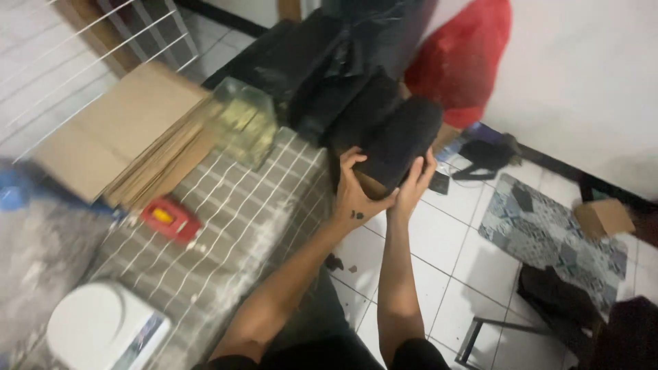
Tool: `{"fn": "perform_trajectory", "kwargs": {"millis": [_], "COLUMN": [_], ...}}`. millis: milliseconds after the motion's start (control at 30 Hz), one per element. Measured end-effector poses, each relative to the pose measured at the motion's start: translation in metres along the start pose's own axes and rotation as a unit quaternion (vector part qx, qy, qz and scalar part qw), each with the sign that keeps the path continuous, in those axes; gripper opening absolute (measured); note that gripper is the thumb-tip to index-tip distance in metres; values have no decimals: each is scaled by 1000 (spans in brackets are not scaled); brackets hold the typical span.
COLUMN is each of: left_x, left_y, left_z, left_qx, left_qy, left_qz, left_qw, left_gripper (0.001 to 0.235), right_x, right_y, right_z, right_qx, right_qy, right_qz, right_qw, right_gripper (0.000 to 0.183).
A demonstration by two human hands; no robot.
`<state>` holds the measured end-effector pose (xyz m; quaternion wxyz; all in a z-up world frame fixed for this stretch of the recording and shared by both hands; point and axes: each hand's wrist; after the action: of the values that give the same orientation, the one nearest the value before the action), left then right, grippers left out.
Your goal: Wrapping a cardboard box with protective layers and filling a small bag with aquarium gravel using a scoop and scale.
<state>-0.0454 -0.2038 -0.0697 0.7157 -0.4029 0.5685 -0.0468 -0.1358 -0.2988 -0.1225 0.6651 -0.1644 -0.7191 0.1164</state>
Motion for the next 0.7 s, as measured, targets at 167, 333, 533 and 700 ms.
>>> {"fn": "perform_trajectory", "kwargs": {"millis": [167,333,533,700], "left_x": [34,65,44,6], "left_y": [-23,-18,-6,-16], "left_z": [-18,-33,-36,-17], "left_qx": [51,85,83,76], "left_qy": [-6,-232,-389,-277], "left_qz": [7,6,33,80], "left_qw": [999,969,917,955], "left_gripper": [83,69,48,54], "right_x": [-151,-96,-42,6], "right_y": [-43,-58,-34,-18], "right_z": [16,7,7,1], "right_qx": [55,87,76,25], "right_qy": [82,102,32,137], "right_qz": [111,-146,-92,120], "right_qw": [989,980,992,983], "right_gripper": [74,62,46,41]}}
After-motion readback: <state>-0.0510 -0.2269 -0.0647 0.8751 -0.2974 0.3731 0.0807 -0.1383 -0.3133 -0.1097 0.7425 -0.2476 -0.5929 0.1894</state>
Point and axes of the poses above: each hand's wrist, its own y-axis away from the middle knuckle, its own z-axis out of the back of the hand, x = y × z, and after that the axes turned 7 degrees about x, right-handed
